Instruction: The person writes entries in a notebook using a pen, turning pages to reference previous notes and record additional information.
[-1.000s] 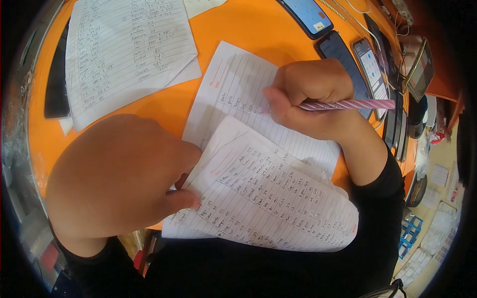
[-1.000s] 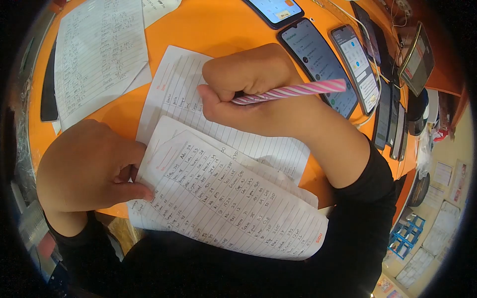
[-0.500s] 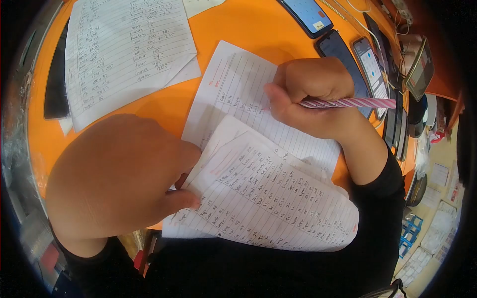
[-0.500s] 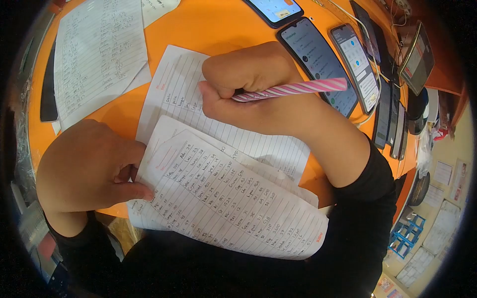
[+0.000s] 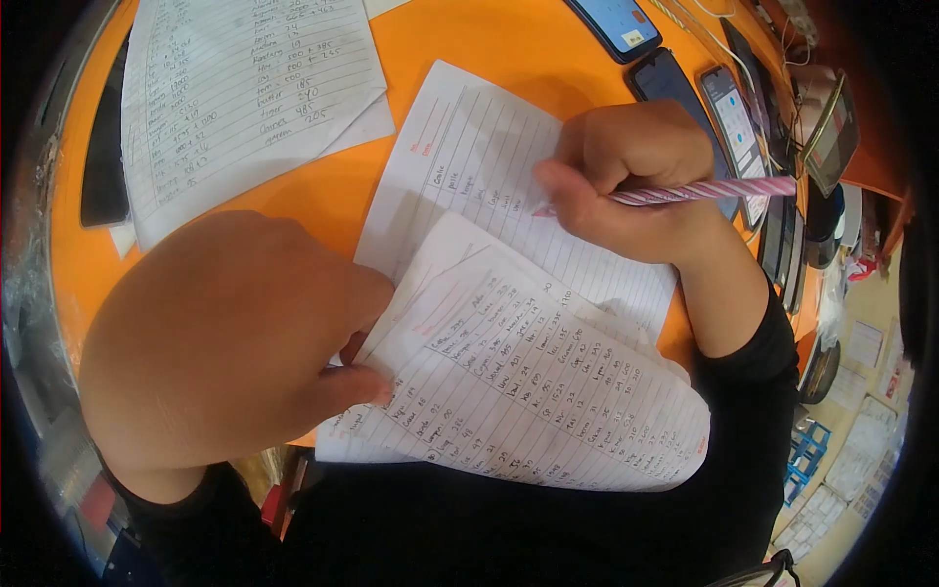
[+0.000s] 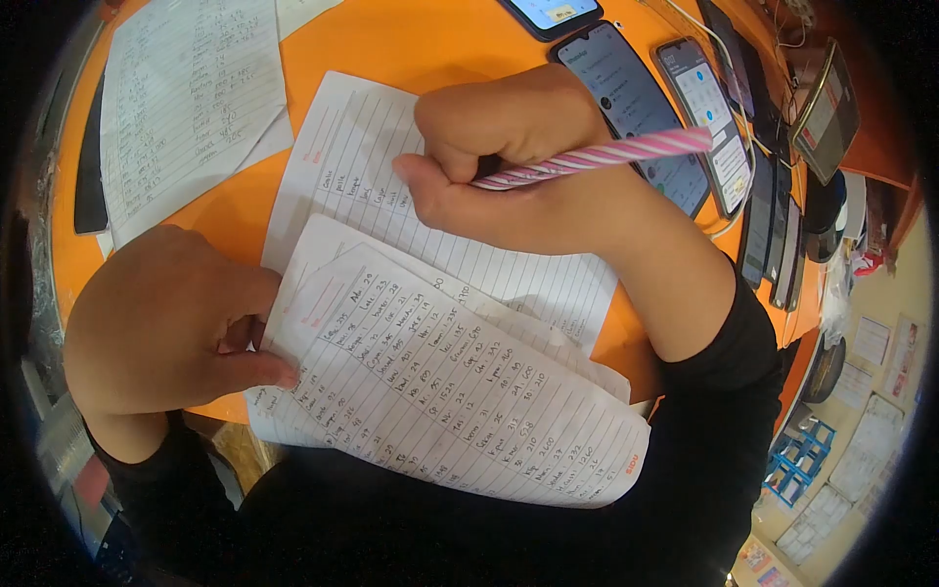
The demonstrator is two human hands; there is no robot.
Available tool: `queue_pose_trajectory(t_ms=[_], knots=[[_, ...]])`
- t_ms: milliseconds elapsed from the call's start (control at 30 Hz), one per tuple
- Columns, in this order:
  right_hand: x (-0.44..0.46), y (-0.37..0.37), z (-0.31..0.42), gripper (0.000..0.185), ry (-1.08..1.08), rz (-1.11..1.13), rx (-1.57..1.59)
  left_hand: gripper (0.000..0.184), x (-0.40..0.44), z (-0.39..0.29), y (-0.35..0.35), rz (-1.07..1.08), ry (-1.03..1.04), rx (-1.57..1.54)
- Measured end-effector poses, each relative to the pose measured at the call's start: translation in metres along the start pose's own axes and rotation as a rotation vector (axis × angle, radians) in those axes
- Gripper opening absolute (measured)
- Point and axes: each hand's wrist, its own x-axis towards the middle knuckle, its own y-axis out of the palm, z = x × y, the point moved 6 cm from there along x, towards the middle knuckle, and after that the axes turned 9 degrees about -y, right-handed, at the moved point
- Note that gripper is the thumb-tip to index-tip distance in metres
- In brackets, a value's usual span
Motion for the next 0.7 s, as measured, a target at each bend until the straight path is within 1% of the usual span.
queue_pose_trajectory(t_ms=[100,200,300,400,500,600,700], knots=[[-0.0013,-0.0001,-0.0015,0.038,0.005,-0.022,0.023,0.032,-0.0003,0.0014,0.0007,-0.015,-0.001,-0.026],[-0.0002,-0.0007,0.0034,0.038,-0.036,-0.005,-0.044,0.032,-0.0008,0.0022,0.0010,-0.031,-0.010,-0.046],[0.0022,0.0000,0.0017,0.038,-0.011,0.028,-0.026,0.033,-0.0004,0.0020,0.0000,-0.036,-0.003,-0.034],[-0.0009,0.0025,0.0001,0.036,-0.001,-0.065,0.055,0.033,0.0000,0.0001,-0.0018,-0.058,0.027,-0.012],[-0.0007,0.0023,-0.0011,0.036,0.003,-0.048,0.077,0.033,-0.0015,-0.0013,-0.0040,-0.065,0.039,-0.007],[0.0028,0.0020,0.0019,0.036,-0.024,0.038,-0.021,0.032,-0.0006,-0.0024,-0.0049,-0.037,0.029,0.003],[0.0030,0.0013,0.0022,0.034,-0.038,0.025,0.003,0.032,0.0002,-0.0023,-0.0042,-0.027,0.031,-0.009]])
